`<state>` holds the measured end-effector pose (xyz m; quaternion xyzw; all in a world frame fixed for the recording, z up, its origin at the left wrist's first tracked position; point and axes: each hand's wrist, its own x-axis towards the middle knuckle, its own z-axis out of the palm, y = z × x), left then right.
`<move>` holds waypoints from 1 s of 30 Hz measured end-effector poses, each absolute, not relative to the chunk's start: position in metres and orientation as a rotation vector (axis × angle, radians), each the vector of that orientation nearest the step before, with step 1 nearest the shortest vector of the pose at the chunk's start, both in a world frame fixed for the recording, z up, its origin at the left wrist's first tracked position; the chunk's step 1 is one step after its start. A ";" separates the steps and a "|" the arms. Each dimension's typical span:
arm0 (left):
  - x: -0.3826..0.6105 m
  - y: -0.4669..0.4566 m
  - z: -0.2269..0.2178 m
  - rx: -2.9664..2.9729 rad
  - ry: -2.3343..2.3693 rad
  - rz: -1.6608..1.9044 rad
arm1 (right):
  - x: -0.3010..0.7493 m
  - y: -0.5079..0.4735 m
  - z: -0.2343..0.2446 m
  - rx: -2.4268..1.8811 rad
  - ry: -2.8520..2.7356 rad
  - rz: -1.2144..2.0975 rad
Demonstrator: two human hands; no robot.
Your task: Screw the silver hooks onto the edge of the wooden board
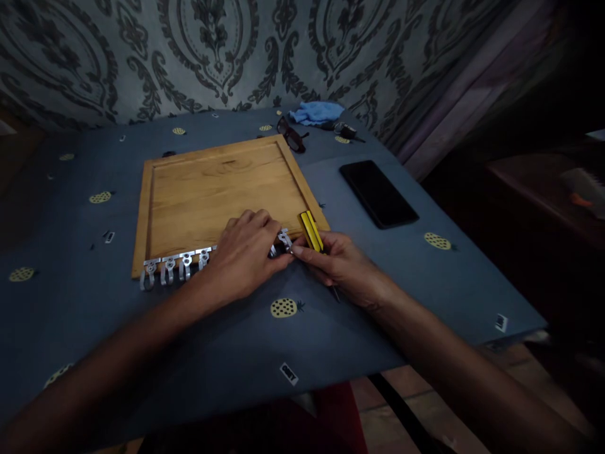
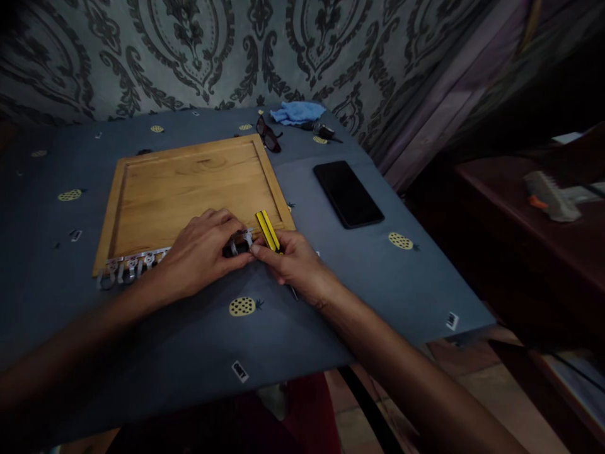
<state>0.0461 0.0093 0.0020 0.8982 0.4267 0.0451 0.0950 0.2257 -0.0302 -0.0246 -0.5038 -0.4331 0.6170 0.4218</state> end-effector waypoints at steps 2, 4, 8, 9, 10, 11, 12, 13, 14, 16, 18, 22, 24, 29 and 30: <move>0.046 0.008 0.002 2.656 1.269 0.134 | 0.226 -0.030 -0.024 -1.266 -1.096 1.548; 0.046 0.007 0.003 2.649 1.268 0.150 | 0.226 -0.031 -0.023 -1.276 -1.099 1.550; 0.049 0.006 0.004 2.618 1.303 0.155 | 0.225 -0.031 -0.021 -1.290 -1.115 1.550; 0.050 0.006 0.005 2.603 1.315 0.142 | 0.226 -0.031 -0.021 -1.293 -1.122 1.552; 0.051 0.006 0.006 2.587 1.326 0.130 | 0.227 -0.031 -0.021 -1.301 -1.131 1.552; 0.051 0.006 0.006 2.572 1.334 0.122 | 0.228 -0.032 -0.021 -1.318 -1.148 1.550; 0.052 0.006 0.007 2.561 1.338 0.122 | 0.230 -0.032 -0.020 -1.339 -1.170 1.540; 0.052 0.006 0.007 2.552 1.337 0.127 | 0.233 -0.032 -0.020 -1.362 -1.195 1.522; 0.053 0.006 0.007 2.545 1.339 0.132 | 0.236 -0.031 -0.019 -1.381 -1.217 1.497; 0.052 0.006 0.007 2.534 1.343 0.136 | 0.243 -0.030 -0.016 -1.390 -1.236 1.443; 0.052 0.006 0.006 2.526 1.347 0.145 | 0.249 -0.027 -0.010 -1.356 -1.200 1.369; 0.051 0.005 0.003 2.534 1.334 0.177 | 0.253 -0.022 0.000 -1.190 -1.126 0.908; 0.050 0.005 0.001 2.543 1.326 0.199 | 0.252 -0.020 0.002 -1.169 -1.138 0.679; 0.049 0.004 0.000 2.551 1.322 0.254 | 0.243 -0.020 -0.004 -1.154 -1.176 0.602; 0.049 0.004 0.000 2.548 1.324 0.247 | 0.241 -0.020 -0.007 -1.126 -1.204 0.617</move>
